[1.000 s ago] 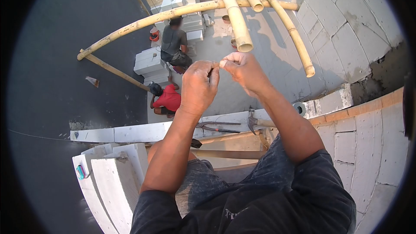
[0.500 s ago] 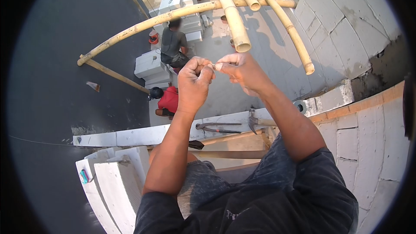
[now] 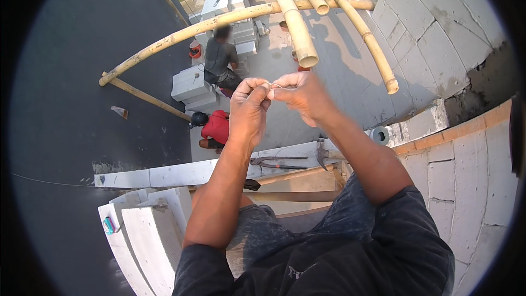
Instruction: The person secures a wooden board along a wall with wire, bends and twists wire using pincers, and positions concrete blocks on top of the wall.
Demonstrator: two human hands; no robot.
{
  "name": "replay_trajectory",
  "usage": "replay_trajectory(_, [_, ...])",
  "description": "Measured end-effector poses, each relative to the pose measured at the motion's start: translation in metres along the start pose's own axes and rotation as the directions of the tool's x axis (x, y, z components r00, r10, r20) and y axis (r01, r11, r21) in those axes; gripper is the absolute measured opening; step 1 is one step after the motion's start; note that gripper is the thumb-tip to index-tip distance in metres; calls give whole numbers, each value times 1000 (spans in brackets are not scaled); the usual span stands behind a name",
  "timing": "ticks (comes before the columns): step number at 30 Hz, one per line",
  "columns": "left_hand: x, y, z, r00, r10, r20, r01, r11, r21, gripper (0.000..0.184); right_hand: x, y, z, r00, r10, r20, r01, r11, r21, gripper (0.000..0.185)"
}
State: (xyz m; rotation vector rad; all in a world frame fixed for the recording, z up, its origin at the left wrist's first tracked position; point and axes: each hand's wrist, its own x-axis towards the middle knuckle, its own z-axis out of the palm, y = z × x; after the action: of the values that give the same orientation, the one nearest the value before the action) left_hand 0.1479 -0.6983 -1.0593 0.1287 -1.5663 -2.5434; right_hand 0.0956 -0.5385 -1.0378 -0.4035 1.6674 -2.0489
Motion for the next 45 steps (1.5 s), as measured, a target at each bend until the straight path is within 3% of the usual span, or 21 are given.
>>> replay_trajectory(2, [0,-4,2,998,-59,22,62,965,-254,4,-3,1,7,1000,-7,-25,7,1000,12,21])
replay_trajectory(5, [-1,-7,7,996,-78,-37,60,937,-344,6,-2,5,12,996,-46,-77,45,999,-7,21])
replay_trajectory(10, [1,-11,4,996,-81,-28,65,931,-359,5,4,18,13,984,-131,-124,125,991,-50,21])
replay_trajectory(12, [1,-10,2,997,-71,-31,56,935,-349,4,8,18,9,967,-228,-119,189,944,-270,20])
replay_trajectory(15, [2,0,-2,997,-79,-21,73,977,-201,5,12,17,-1,963,-258,-76,211,898,-387,21])
replay_trajectory(16, [3,6,-5,998,-57,-35,60,994,89,5,13,17,-6,963,-258,-74,211,898,-386,21])
replay_trajectory(17, [2,14,-5,999,-33,-43,46,928,371,6,15,18,-11,965,-259,-29,222,874,-433,21])
replay_trajectory(18, [0,22,-2,999,-33,-43,47,928,370,6,16,16,-15,966,-259,14,234,847,-478,21])
replay_trajectory(20, [-4,36,3,997,-71,34,36,797,603,8,14,7,-20,971,-232,63,232,840,-490,21])
replay_trajectory(21, [1,33,-4,997,-72,34,37,797,602,8,13,2,-21,973,-204,111,232,834,-501,21])
replay_trajectory(23, [11,27,-15,964,-151,220,119,981,152,11,13,1,-25,972,-202,118,234,829,-507,20])
replay_trajectory(25, [9,27,-15,969,-181,166,158,977,142,14,11,-3,-25,971,-204,128,241,823,-514,20])
replay_trajectory(27, [5,29,-9,971,-211,114,196,972,129,19,7,-8,-25,988,-104,110,144,870,-472,12])
replay_trajectory(29, [0,26,-4,978,-170,121,119,930,347,27,8,-6,-26,987,-129,100,161,871,-463,15])
replay_trajectory(35, [4,21,-7,977,-132,169,36,877,479,21,10,-4,-24,985,-156,74,172,878,-447,20])
replay_trajectory(38, [0,27,-2,981,-152,117,71,854,516,16,10,-2,-26,988,-140,63,154,906,-395,21])
replay_trajectory(39, [1,22,-1,982,-152,116,71,854,515,16,9,-3,-26,991,-120,55,132,922,-365,22])
replay_trajectory(41, [4,11,5,995,37,90,-59,963,263,8,8,-3,-23,989,-138,49,146,907,-394,21])
replay_trajectory(45, [1,9,11,998,47,50,-58,968,245,8,10,0,-19,980,-187,70,199,882,-427,19])
